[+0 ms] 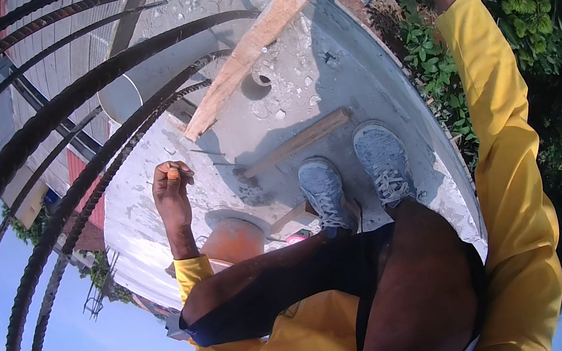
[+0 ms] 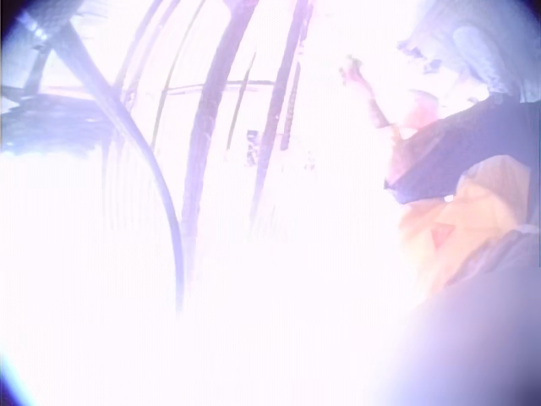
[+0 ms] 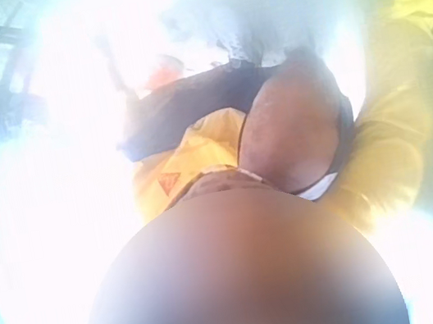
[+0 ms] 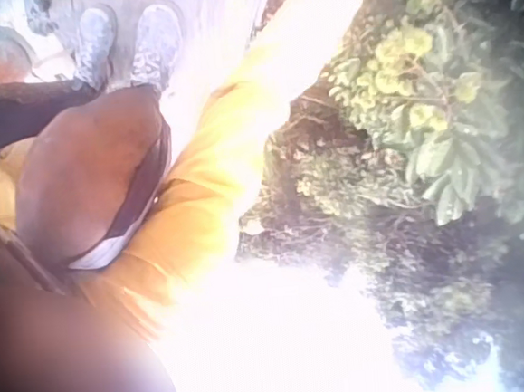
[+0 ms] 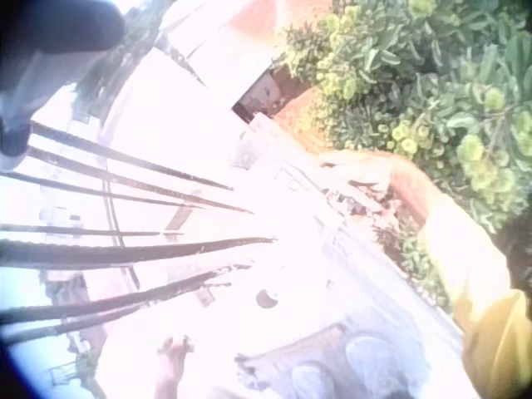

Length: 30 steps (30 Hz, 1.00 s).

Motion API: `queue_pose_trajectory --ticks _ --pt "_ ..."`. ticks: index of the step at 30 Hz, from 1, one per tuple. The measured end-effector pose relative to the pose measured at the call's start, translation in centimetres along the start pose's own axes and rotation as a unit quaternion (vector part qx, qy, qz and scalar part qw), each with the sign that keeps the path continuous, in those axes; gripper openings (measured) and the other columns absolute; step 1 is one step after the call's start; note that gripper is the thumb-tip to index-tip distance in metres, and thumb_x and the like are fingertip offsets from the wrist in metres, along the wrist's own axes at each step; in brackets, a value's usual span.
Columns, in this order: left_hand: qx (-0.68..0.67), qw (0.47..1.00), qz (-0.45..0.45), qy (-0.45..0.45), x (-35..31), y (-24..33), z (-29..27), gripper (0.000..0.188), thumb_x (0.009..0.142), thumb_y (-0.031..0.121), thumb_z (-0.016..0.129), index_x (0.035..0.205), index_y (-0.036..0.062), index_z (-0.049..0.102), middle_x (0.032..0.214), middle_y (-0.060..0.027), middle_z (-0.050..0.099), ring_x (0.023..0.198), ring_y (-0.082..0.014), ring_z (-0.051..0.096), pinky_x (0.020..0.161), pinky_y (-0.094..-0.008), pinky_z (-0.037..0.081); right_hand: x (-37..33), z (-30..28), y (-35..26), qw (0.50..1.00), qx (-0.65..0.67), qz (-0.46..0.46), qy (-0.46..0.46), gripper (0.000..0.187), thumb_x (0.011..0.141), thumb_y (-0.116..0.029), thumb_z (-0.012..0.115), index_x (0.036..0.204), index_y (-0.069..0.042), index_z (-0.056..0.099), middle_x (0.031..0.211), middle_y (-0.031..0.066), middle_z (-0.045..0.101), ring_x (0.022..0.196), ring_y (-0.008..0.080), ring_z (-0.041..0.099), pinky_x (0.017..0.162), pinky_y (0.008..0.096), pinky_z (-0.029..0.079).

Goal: The person saws a wooden plank, measures and marks it, then hammers nails into the plank to attach it to a metal frame. The person also pours water into a bucket and mixes the contents with a trowel.

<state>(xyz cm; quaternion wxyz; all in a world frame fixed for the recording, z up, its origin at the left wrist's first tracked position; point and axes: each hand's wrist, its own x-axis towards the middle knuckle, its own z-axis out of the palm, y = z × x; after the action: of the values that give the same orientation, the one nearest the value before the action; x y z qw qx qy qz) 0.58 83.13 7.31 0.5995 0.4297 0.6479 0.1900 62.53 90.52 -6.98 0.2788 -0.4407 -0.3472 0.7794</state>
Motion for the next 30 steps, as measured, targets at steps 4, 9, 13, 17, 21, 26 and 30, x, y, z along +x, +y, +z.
queue_pose_trajectory --ticks 4,9,13,17,21,26,30 --pt "0.135 0.976 0.046 -0.162 -3.8 -4.5 4.9 0.028 0.109 0.033 0.065 0.113 0.0052 0.064 0.123 -0.0105 0.073 0.101 -0.0145 0.064 0.09 -0.0311 0.052 -12.3 5.6 1.1 0.959 -0.207 -0.161 0.107 0.112 0.067 -0.061 0.086 0.157 -0.005 0.049 0.144 0.0217 0.062 0.124 0.0363 0.067 0.107 0.0463 0.052" --pt "0.304 0.932 0.173 -0.099 -4.7 -11.0 12.9 0.021 0.107 0.016 0.056 0.118 0.0004 0.065 0.136 -0.0193 0.067 0.111 -0.0351 0.066 0.098 -0.0414 0.052 -13.4 18.8 3.7 0.906 -0.406 -0.108 -0.05 0.115 0.063 -0.041 0.087 0.161 -0.004 0.041 0.161 0.021 0.041 0.147 0.04 0.042 0.12 0.0489 0.036" --pt "0.421 0.896 0.071 -0.119 -7.9 -11.7 14.7 0.016 0.103 0.008 0.056 0.111 -0.0016 0.066 0.13 -0.0239 0.066 0.115 -0.0432 0.063 0.099 -0.0455 0.052 -6.1 27.0 4.2 0.819 -0.553 -0.094 -0.116 0.117 0.059 -0.041 0.09 0.157 0.0 0.042 0.159 0.0233 0.042 0.143 0.0405 0.044 0.114 0.0561 0.037" --pt "0.314 0.907 0.268 -0.079 -11.2 -11.5 14.0 0.01 0.098 0.001 0.064 0.107 -0.0014 0.064 0.11 -0.0231 0.068 0.106 -0.0441 0.066 0.089 -0.0471 0.054 -0.1 31.4 5.5 0.726 -0.663 -0.131 -0.128 0.122 0.056 -0.045 0.092 0.158 -0.001 0.041 0.158 0.0224 0.044 0.142 0.0382 0.044 0.112 0.0594 0.035" --pt "0.193 0.951 0.24 0.002 -13.5 -11.8 11.4 0.007 0.103 0.006 0.064 0.108 0.0011 0.063 0.102 -0.0092 0.065 0.092 -0.0208 0.063 0.083 -0.0328 0.05 3.1 34.3 7.8 0.66 -0.719 -0.171 -0.137 0.125 0.057 -0.049 0.093 0.16 -0.005 0.04 0.16 0.0216 0.043 0.145 0.0372 0.043 0.112 0.0592 0.035" --pt "-0.13 0.974 0.126 0.135 -4.7 -12.1 9.0 0.015 0.107 0.011 0.067 0.113 -0.0018 0.065 0.092 -0.0074 0.074 0.074 -0.0106 0.064 0.067 -0.0257 0.052 3.2 35.9 8.9 0.589 -0.736 -0.33 -0.051 0.089 0.073 -0.046 0.088 0.145 -0.006 0.054 0.151 0.0164 0.051 0.139 0.0337 0.048 0.111 0.0582 0.038" --pt "-0.159 0.966 0.117 0.167 0.3 -13.3 9.0 0.015 0.104 0.01 0.07 0.109 -0.0042 0.07 0.092 -0.008 0.076 0.076 -0.0098 0.066 0.066 -0.0234 0.051 0.0 37.4 10.7 0.582 -0.715 -0.368 -0.122 0.025 0.091 -0.024 0.072 0.109 -0.007 0.075 0.121 0.0076 0.063 0.119 0.0248 0.057 0.1 0.0436 0.045"
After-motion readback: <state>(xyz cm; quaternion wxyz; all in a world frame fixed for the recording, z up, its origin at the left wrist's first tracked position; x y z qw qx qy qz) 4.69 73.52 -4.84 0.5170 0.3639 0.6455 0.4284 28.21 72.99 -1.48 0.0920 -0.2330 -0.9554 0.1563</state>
